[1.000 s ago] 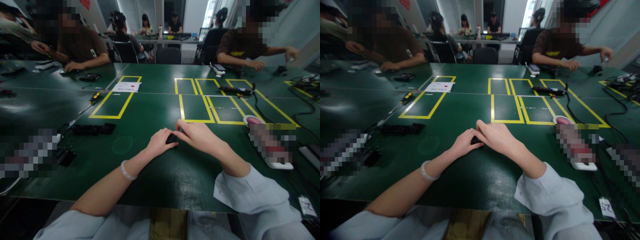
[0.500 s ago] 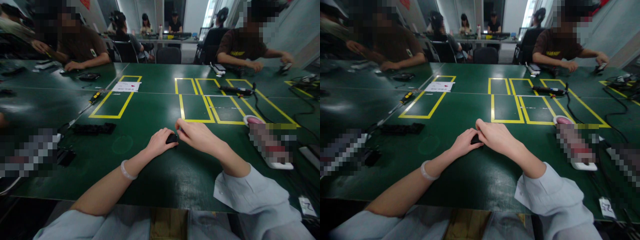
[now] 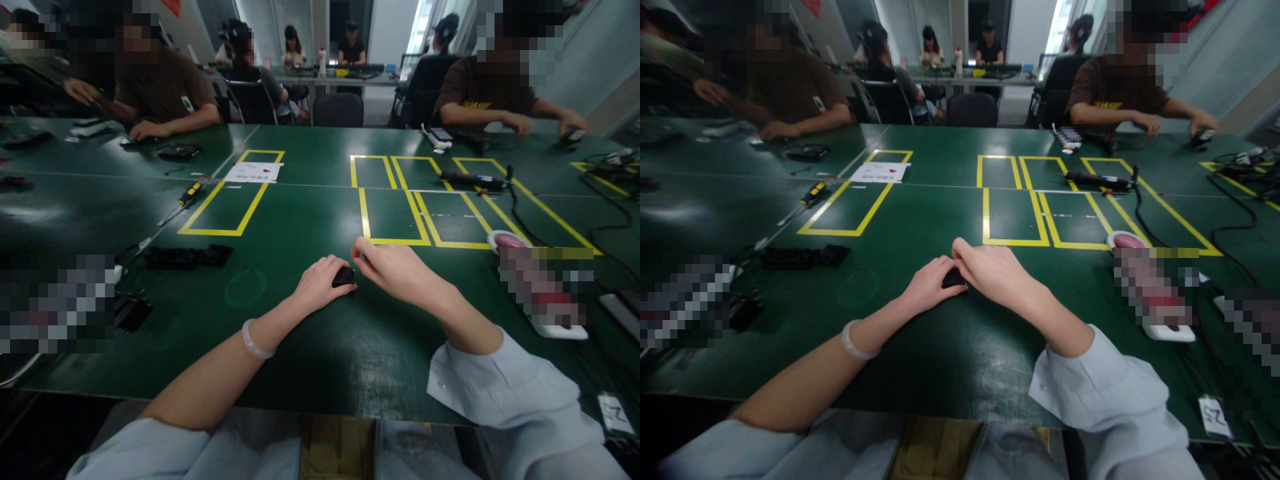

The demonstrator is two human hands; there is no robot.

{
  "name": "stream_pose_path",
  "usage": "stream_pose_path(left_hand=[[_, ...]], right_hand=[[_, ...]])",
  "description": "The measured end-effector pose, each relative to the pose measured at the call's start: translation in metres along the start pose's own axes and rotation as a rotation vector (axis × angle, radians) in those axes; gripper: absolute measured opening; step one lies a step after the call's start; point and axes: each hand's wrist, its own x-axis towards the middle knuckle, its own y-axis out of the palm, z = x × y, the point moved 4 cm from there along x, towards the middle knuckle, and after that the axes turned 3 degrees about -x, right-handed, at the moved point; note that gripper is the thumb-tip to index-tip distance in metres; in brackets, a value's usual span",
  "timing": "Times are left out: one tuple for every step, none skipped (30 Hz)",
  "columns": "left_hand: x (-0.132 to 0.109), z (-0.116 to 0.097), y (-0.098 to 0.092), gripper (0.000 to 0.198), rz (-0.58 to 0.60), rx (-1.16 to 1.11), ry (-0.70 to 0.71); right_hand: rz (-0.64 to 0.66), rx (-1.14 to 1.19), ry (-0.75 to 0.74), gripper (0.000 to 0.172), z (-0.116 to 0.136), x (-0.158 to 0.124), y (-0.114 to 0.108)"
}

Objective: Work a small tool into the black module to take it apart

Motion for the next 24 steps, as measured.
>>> stream_pose_path(left_hand=[[0.0, -0.0004, -0.0002, 0.042, 0.005, -0.009, 0.001], [-0.0001, -0.0007, -0.0006, 0.042, 0.009, -0.018, 0.0], [-0.0001, -0.0009, -0.0008, 0.042, 0.012, -0.023, -0.003], [-0.0002, -0.0009, -0.001, 0.041, 0.014, -0.024, -0.006], [-0.0003, -0.0008, -0.001, 0.041, 0.015, -0.023, -0.01], [-0.0003, -0.0005, -0.001, 0.041, 0.013, -0.021, -0.011], [-0.0004, -0.0002, -0.0008, 0.041, 0.01, -0.02, -0.009], [-0.0004, 0.0002, -0.0004, 0.041, 0.007, -0.019, -0.006], [-0.0004, 0.0006, 0.0001, 0.041, 0.004, -0.019, -0.003], [-0.0004, 0.001, 0.0006, 0.041, 0.001, -0.019, 0.0], [-0.0004, 0.0014, 0.0011, 0.04, -0.001, -0.018, 0.0], [-0.0003, 0.0017, 0.0014, 0.041, -0.003, -0.015, -0.003], [-0.0002, 0.0017, 0.0017, 0.041, -0.002, -0.014, -0.003], [-0.0001, 0.0015, 0.0017, 0.041, -0.001, -0.014, -0.002], [-0.0001, 0.0012, 0.0015, 0.041, 0.0, -0.014, -0.004], [0.0, 0.0008, 0.0012, 0.04, 0.003, -0.016, -0.006], [0.0, 0.0004, 0.0008, 0.04, 0.005, -0.019, -0.007], [-0.0001, 0.0, 0.0005, 0.04, 0.008, -0.022, -0.007], [-0.0002, -0.0004, 0.0002, 0.04, 0.01, -0.024, -0.007], [-0.0004, -0.0006, -0.0001, 0.04, 0.008, -0.026, -0.005], [-0.0006, -0.0007, -0.0003, 0.04, 0.006, -0.026, -0.002], [-0.0007, -0.0006, -0.0005, 0.04, 0.003, -0.023, 0.0], [-0.0008, -0.0005, -0.0006, 0.04, -0.001, -0.02, 0.001], [-0.0008, -0.0002, -0.0006, 0.04, -0.005, -0.016, 0.003]], right_hand=[[-0.002, 0.018, -0.007, 0.02, 0.0003, -0.0007, -0.0007], [-0.002, 0.034, -0.01, 0.019, 0.0008, -0.0013, -0.0016], [0.0, 0.046, -0.009, 0.018, 0.0013, -0.0018, -0.0027], [0.001, 0.056, -0.007, 0.018, 0.0021, -0.0022, -0.0038], [0.002, 0.064, -0.005, 0.017, 0.0029, -0.0023, -0.0048], [0.001, 0.07, -0.004, 0.017, 0.0037, -0.0022, -0.0056], [0.001, 0.074, -0.004, 0.017, 0.0044, -0.0019, -0.0062], [0.002, 0.075, -0.004, 0.02, 0.0049, -0.0015, -0.0062], [0.003, 0.072, -0.002, 0.023, 0.0051, -0.001, -0.006], [0.007, 0.065, 0.001, 0.027, 0.005, -0.0005, -0.0054], [0.014, 0.052, 0.006, 0.03, 0.0046, 0.0, -0.0045], [0.023, 0.036, 0.011, 0.031, 0.004, 0.0003, -0.0035], [0.031, 0.02, 0.016, 0.03, 0.0033, 0.0005, -0.0026], [0.034, 0.007, 0.019, 0.029, 0.0026, 0.0006, -0.002], [0.033, -0.001, 0.019, 0.027, 0.0019, 0.0004, -0.0017], [0.029, -0.002, 0.015, 0.025, 0.0014, 0.0002, -0.0016], [0.023, 0.003, 0.009, 0.022, 0.001, -0.0002, -0.0018], [0.018, 0.011, 0.002, 0.02, 0.0007, -0.0006, -0.002], [0.016, 0.02, -0.004, 0.019, 0.0005, -0.001, -0.0023], [0.016, 0.028, -0.007, 0.019, 0.0004, -0.0014, -0.0026], [0.014, 0.034, -0.009, 0.018, 0.0004, -0.0016, -0.003], [0.013, 0.038, -0.009, 0.018, 0.0006, -0.0018, -0.0036], [0.011, 0.04, -0.007, 0.017, 0.001, -0.0018, -0.0042], [0.01, 0.041, -0.002, 0.017, 0.0015, -0.0017, -0.0048]])
